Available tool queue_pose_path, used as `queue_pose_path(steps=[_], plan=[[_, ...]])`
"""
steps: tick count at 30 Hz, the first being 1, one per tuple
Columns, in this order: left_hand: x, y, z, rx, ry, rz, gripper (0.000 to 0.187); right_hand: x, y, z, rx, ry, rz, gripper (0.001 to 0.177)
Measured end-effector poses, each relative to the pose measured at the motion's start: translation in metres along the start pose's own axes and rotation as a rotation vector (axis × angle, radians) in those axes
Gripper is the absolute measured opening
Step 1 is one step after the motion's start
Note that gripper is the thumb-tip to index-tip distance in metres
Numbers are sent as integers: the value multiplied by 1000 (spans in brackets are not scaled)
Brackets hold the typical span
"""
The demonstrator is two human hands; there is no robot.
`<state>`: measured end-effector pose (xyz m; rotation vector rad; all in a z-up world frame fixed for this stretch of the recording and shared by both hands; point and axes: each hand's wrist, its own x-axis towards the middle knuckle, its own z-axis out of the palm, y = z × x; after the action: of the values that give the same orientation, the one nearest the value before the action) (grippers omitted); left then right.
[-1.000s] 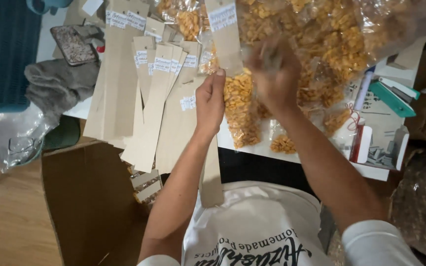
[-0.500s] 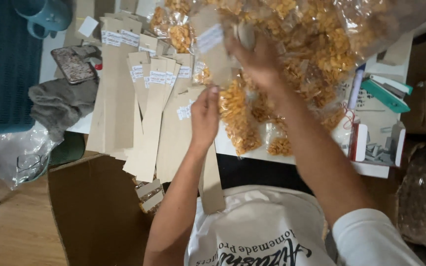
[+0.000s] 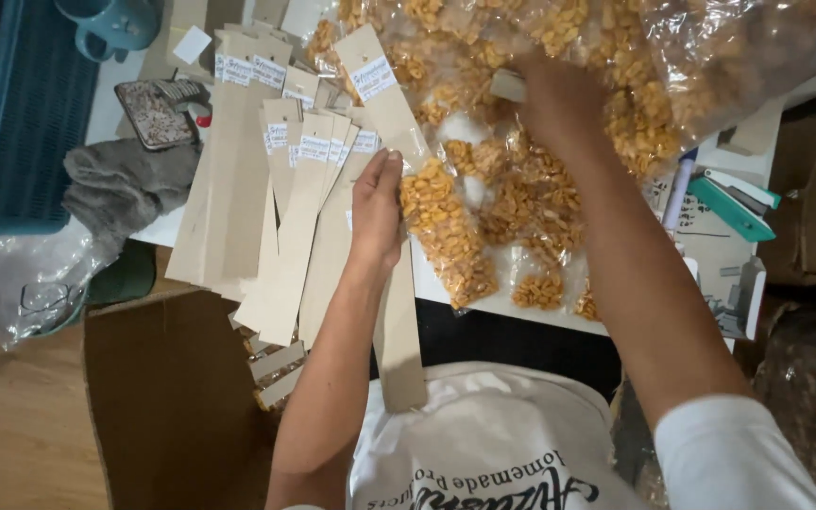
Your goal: Stapling cardboard labels onto small plastic bags filled with nuts and placing them into a cardboard box.
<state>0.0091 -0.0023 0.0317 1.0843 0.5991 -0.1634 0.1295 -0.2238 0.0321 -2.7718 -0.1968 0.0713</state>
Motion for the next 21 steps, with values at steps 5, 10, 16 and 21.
queue_pose_path(steps=[5,10,16,21], plan=[[-10,11,-4,-10,-23,-65,86,17,22,23,-360,756,-163,18],[5,-1,-4,-88,-32,-72,84,-53,-41,-66,572,104,-20,19],[-12,8,10,-34,-86,-68,71,-47,-60,-40,453,-293,-234,62],[-4,-4,4,250,-264,234,38,-35,-56,-5,486,-105,-384,31]])
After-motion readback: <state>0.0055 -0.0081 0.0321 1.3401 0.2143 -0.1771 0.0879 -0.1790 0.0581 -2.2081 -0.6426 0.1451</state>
